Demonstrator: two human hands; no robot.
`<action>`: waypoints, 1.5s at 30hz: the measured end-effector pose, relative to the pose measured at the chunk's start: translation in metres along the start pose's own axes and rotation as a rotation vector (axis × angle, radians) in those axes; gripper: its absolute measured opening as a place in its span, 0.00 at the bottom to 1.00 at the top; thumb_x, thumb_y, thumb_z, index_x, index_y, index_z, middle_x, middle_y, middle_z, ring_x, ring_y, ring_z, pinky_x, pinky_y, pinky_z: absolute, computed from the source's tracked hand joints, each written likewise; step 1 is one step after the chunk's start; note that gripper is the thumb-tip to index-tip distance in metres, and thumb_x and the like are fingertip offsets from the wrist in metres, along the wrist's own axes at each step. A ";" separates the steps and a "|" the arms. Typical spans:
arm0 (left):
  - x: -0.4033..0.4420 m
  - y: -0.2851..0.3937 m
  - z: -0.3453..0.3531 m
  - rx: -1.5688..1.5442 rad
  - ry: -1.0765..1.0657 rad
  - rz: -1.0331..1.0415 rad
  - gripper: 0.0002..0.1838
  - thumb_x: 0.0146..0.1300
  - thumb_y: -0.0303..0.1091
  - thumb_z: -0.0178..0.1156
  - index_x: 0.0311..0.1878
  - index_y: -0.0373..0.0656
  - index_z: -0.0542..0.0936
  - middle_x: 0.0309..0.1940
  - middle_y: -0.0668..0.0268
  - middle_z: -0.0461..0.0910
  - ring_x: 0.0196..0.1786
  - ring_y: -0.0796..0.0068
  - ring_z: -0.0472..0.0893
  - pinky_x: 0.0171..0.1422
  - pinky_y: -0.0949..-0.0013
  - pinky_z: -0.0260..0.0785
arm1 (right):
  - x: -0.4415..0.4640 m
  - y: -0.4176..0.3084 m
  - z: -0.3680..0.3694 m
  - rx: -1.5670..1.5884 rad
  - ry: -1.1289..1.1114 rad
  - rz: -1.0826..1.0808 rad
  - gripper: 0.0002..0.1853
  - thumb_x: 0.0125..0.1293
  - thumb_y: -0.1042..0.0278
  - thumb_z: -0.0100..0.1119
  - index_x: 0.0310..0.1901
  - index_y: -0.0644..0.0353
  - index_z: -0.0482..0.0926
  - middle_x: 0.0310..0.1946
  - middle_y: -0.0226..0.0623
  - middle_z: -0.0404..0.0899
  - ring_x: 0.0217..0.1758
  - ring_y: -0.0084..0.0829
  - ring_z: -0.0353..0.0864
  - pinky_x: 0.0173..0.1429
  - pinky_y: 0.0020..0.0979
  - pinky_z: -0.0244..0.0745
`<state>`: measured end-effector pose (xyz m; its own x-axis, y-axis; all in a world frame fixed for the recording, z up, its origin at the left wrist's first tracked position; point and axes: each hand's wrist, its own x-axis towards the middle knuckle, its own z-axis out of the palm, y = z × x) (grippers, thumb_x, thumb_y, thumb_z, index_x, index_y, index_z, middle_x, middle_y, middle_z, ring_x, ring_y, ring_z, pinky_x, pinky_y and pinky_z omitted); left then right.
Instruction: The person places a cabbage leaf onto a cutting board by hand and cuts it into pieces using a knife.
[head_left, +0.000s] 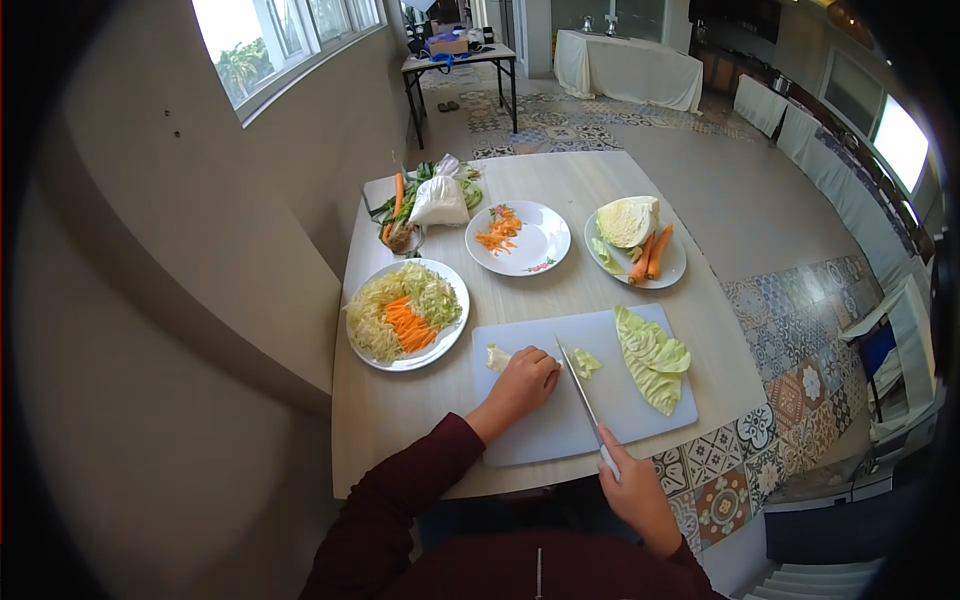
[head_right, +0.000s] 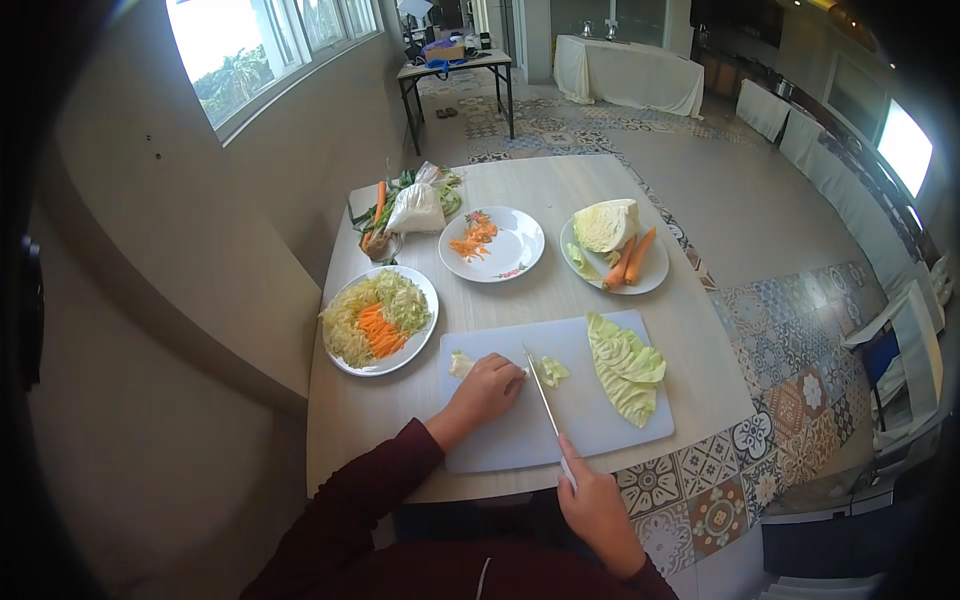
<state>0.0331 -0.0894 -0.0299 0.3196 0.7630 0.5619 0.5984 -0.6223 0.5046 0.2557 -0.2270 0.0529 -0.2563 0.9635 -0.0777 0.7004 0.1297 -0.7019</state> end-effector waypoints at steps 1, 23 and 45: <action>0.000 0.000 0.000 0.000 -0.007 -0.005 0.03 0.59 0.25 0.64 0.31 0.37 0.80 0.31 0.57 0.80 0.40 0.55 0.79 0.48 0.56 0.72 | 0.000 -0.001 -0.001 0.004 -0.004 0.006 0.32 0.65 0.70 0.55 0.73 0.55 0.66 0.22 0.61 0.77 0.28 0.61 0.79 0.37 0.54 0.73; 0.001 0.004 0.002 0.051 -0.017 0.009 0.03 0.61 0.25 0.65 0.36 0.36 0.82 0.36 0.57 0.81 0.44 0.55 0.80 0.50 0.58 0.74 | -0.007 -0.003 -0.001 0.041 0.026 0.001 0.31 0.66 0.70 0.57 0.72 0.54 0.68 0.23 0.61 0.77 0.28 0.60 0.80 0.36 0.46 0.74; 0.002 0.005 0.002 0.037 0.010 0.022 0.03 0.61 0.25 0.64 0.36 0.36 0.80 0.35 0.56 0.80 0.41 0.53 0.78 0.48 0.56 0.73 | -0.011 -0.011 -0.003 -0.027 -0.055 0.021 0.33 0.66 0.70 0.55 0.74 0.58 0.64 0.22 0.61 0.78 0.27 0.61 0.80 0.36 0.54 0.75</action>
<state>0.0376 -0.0908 -0.0277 0.3259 0.7472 0.5793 0.6183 -0.6320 0.4673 0.2526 -0.2382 0.0635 -0.2776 0.9516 -0.1317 0.7238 0.1170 -0.6800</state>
